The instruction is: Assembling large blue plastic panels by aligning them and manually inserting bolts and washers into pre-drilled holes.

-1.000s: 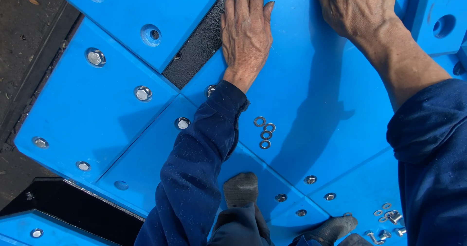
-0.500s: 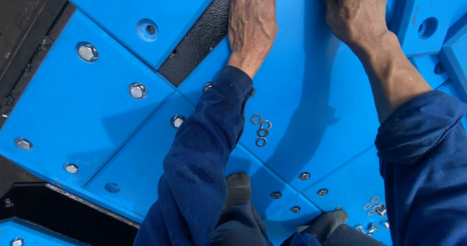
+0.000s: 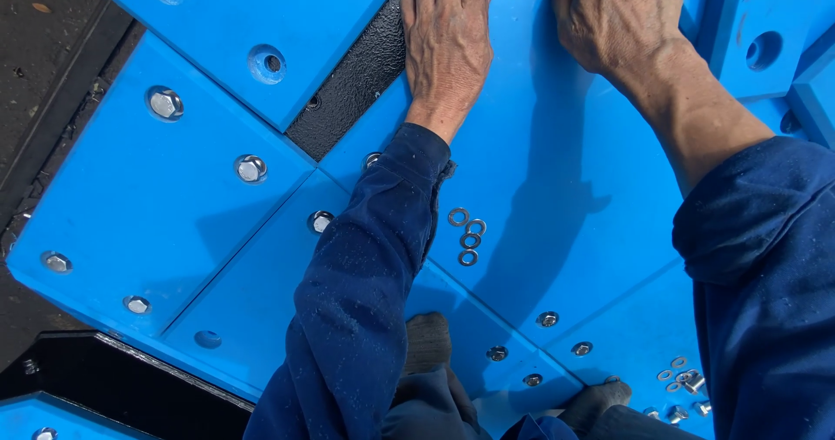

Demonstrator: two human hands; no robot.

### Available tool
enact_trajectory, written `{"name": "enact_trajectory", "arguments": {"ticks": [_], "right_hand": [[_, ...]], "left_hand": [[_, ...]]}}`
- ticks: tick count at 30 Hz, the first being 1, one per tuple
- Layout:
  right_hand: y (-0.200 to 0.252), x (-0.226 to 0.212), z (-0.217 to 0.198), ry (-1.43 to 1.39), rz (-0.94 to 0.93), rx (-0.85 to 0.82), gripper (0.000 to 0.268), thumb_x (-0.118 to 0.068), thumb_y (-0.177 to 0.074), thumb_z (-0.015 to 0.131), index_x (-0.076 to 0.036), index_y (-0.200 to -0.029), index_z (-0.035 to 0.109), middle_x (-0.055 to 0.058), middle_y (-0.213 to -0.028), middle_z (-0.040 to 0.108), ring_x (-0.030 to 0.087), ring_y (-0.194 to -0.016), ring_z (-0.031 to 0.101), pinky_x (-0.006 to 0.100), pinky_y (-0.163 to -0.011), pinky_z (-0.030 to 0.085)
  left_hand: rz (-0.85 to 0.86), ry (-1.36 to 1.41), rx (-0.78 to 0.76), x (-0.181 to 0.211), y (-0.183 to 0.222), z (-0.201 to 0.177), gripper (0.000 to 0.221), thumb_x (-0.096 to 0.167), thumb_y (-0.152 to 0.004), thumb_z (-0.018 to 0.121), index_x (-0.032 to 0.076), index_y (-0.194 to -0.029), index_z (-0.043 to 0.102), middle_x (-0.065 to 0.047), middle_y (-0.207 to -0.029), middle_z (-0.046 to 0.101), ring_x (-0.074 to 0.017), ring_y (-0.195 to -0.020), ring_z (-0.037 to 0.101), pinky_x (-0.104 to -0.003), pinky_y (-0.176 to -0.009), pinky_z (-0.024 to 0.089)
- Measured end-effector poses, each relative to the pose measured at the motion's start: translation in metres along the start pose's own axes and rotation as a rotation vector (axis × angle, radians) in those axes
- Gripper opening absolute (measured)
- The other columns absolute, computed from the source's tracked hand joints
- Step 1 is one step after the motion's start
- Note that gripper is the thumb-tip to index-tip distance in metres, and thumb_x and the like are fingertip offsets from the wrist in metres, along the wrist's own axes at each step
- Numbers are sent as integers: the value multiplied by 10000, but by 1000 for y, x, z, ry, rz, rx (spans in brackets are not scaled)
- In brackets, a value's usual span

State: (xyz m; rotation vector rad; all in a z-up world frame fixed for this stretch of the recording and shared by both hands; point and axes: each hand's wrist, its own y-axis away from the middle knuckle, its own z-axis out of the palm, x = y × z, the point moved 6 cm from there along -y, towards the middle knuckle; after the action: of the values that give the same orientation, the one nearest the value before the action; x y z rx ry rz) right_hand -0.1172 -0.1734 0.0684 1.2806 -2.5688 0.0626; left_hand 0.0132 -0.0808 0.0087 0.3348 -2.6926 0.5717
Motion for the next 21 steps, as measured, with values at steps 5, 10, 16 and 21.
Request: {"name": "enact_trajectory", "arguments": {"ticks": [5, 10, 16, 21], "right_hand": [[4, -2, 63, -109, 279, 34, 248, -287, -1062, 624, -139, -885, 714, 79, -659, 647, 246, -516, 628, 386, -412, 476], [9, 10, 56, -228, 439, -57, 257, -304, -1014, 683, -95, -873, 732, 142, -652, 664, 316, -518, 664, 439, -365, 507], [29, 17, 26, -377, 175, 161, 183, -231, -1044, 730, -57, -1099, 723, 131, -828, 685, 291, -683, 688, 407, -499, 529], [19, 6, 12, -389, 81, 232, 127, -218, -1111, 682, -104, -1056, 697, 107, -807, 663, 271, -647, 645, 402, -496, 479]], "left_hand": [[39, 86, 124, -12, 22, 30, 280, 267, -1118, 519, 40, -1277, 556, -117, -1178, 581, -272, -1078, 572, -486, -927, 482], [-22, 148, 57, -14, 14, 25, 310, 278, -1098, 565, 53, -1310, 564, -81, -1148, 603, -236, -1031, 593, -478, -911, 501], [38, 130, 159, -12, 23, 27, 378, 314, -1084, 487, 38, -1339, 523, -108, -1211, 580, -258, -1088, 586, -499, -951, 498], [-1, 53, 68, -5, 7, 4, 291, 297, -1114, 506, 106, -1327, 553, -79, -1225, 563, -283, -1123, 582, -498, -948, 504]]}}
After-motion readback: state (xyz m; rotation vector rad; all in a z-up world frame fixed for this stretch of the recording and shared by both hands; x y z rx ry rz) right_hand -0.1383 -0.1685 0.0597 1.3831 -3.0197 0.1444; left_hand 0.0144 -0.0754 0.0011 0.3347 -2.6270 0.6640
